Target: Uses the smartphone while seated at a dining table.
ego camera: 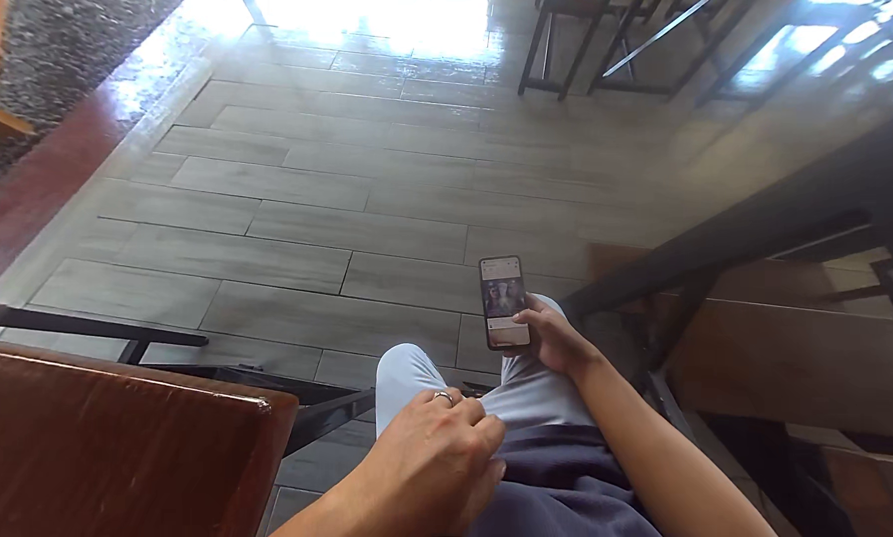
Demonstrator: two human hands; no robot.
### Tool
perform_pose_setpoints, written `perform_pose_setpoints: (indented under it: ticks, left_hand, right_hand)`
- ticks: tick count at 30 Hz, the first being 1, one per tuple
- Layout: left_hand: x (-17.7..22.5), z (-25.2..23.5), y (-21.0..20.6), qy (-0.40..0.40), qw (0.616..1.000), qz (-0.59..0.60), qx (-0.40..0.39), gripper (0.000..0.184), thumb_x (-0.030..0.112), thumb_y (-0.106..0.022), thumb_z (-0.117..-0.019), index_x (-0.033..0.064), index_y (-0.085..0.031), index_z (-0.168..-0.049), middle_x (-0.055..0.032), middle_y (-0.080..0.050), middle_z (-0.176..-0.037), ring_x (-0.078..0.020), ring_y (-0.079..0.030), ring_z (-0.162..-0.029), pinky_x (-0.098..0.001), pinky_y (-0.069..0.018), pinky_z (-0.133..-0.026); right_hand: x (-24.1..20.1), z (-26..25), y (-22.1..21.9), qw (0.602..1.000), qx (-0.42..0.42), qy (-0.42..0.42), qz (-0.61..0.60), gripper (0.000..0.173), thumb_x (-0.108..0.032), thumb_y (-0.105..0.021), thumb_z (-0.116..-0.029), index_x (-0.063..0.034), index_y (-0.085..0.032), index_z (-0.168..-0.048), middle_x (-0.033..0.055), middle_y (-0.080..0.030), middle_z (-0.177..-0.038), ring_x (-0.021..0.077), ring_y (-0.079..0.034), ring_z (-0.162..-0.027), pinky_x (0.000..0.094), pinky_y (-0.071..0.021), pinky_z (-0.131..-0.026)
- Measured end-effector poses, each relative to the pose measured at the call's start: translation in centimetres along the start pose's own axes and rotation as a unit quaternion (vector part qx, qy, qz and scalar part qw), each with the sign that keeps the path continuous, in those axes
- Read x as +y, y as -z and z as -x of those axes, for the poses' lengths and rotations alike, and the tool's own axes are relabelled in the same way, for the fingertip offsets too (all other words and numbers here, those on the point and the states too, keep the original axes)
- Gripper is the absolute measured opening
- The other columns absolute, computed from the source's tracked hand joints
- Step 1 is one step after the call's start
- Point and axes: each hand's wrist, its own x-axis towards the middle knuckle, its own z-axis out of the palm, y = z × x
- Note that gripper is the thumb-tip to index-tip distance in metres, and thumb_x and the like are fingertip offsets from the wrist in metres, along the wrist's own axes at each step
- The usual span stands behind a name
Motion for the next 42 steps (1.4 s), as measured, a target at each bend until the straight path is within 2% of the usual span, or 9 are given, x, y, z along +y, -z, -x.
perform_pose_setpoints:
  ticks: [2,4,6,11,20,26,33,37,42]
  left_hand:
    - [0.4,0.4,0.4,0.056,0.987,0.006,-0.15,0.03,0.037,-0.057,-0.0992,0.0095,-0.067,-0.108,-0.0127,-0.068,-0.094,-0.0336,-0.068,-0.09,-0.0503,-0.0546,-0.073]
    - [0.8,0.2,1.1,0.112,0.945,0.016,-0.307,0.035,0.035,-0.053,-0.1029,0.0047,-0.063,-0.118,-0.0202,-0.067,-0.106,-0.041,-0.065,-0.103,-0.0575,-0.0505,-0.082]
    - [1.2,0.1,1.2,0.122,0.927,0.017,-0.353,0.035,0.034,-0.051,-0.1038,0.0037,-0.062,-0.119,-0.0214,-0.066,-0.111,-0.0413,-0.064,-0.107,-0.0578,-0.0491,-0.084]
    - [0.9,0.4,0.4,0.076,0.963,0.007,-0.257,0.035,0.036,-0.054,-0.1013,0.0065,-0.064,-0.118,-0.0174,-0.068,-0.104,-0.0381,-0.066,-0.101,-0.0531,-0.0514,-0.078]
    - [1.2,0.4,0.6,0.086,0.952,0.005,-0.292,0.037,0.035,-0.052,-0.102,0.0062,-0.063,-0.122,-0.0193,-0.068,-0.11,-0.0397,-0.065,-0.105,-0.0549,-0.0507,-0.082]
    - [1.2,0.3,0.6,0.09,0.952,0.004,-0.292,0.036,0.034,-0.052,-0.1021,0.0062,-0.063,-0.122,-0.0191,-0.067,-0.11,-0.0393,-0.065,-0.105,-0.0544,-0.0508,-0.082]
    - [1.1,0.4,0.5,0.09,0.953,0.004,-0.29,0.036,0.034,-0.052,-0.102,0.006,-0.063,-0.123,-0.0198,-0.067,-0.11,-0.0401,-0.065,-0.105,-0.0549,-0.0508,-0.082]
    - [1.1,0.4,0.4,0.088,0.953,-0.002,-0.291,0.036,0.035,-0.052,-0.1021,0.0061,-0.062,-0.121,-0.0188,-0.067,-0.109,-0.0391,-0.065,-0.104,-0.0539,-0.0505,-0.081]
    - [1.1,0.4,0.3,0.085,0.956,-0.003,-0.282,0.037,0.036,-0.053,-0.1017,0.0061,-0.063,-0.12,-0.0184,-0.067,-0.107,-0.0387,-0.065,-0.103,-0.0536,-0.0508,-0.081]
  right_hand:
    - [0.1,-0.2,0.0,1.0,-0.001,-0.002,0.005,0.045,-0.011,-0.049,-0.1032,-0.0198,-0.045,-0.147,0.0221,-0.068,-0.116,0.0388,-0.071,-0.093,0.0526,-0.0611,-0.071]
    - [0.1,-0.4,0.0,1.0,-0.005,-0.007,0.005,0.043,-0.018,-0.048,-0.1043,-0.0211,-0.045,-0.147,0.0226,-0.068,-0.116,0.0389,-0.072,-0.094,0.0521,-0.0612,-0.072]
    - [0.1,-0.5,0.2,1.0,-0.009,-0.012,0.002,0.043,-0.024,-0.047,-0.1052,-0.0224,-0.043,-0.148,0.0227,-0.068,-0.119,0.0391,-0.071,-0.095,0.0519,-0.0611,-0.072]
    - [-0.1,-0.6,0.2,1.0,0.001,-0.019,-0.013,0.044,-0.037,-0.038,-0.1091,-0.0224,-0.04,-0.151,0.0218,-0.067,-0.122,0.0394,-0.071,-0.099,0.053,-0.0609,-0.076]
    - [0.2,-1.0,0.5,0.999,-0.005,-0.021,-0.027,0.043,-0.041,-0.036,-0.1093,-0.0224,-0.045,-0.148,0.022,-0.068,-0.12,0.0392,-0.071,-0.098,0.0526,-0.0608,-0.074]
    - [0.1,-1.0,0.4,0.999,0.008,-0.026,-0.021,0.042,-0.034,-0.037,-0.1099,-0.0227,-0.042,-0.15,0.0219,-0.068,-0.12,0.0399,-0.071,-0.099,0.0538,-0.0606,-0.074]
    - [0.4,-0.9,0.3,1.0,0.011,-0.011,-0.002,0.053,-0.003,-0.047,-0.0999,-0.0208,-0.042,-0.15,0.0229,-0.067,-0.12,0.0409,-0.071,-0.096,0.0558,-0.0606,-0.074]
    - [0.2,-0.7,-0.2,0.999,0.033,-0.021,0.006,0.038,-0.018,-0.047,-0.1079,-0.0208,-0.046,-0.146,0.0221,-0.069,-0.115,0.0388,-0.072,-0.091,0.0523,-0.0616,-0.07]
    - [0.3,-0.8,0.0,1.0,0.016,-0.007,0.007,0.048,-0.007,-0.052,-0.0997,-0.019,-0.045,-0.145,0.0219,-0.068,-0.109,0.0378,-0.071,-0.087,0.0535,-0.0611,-0.069]
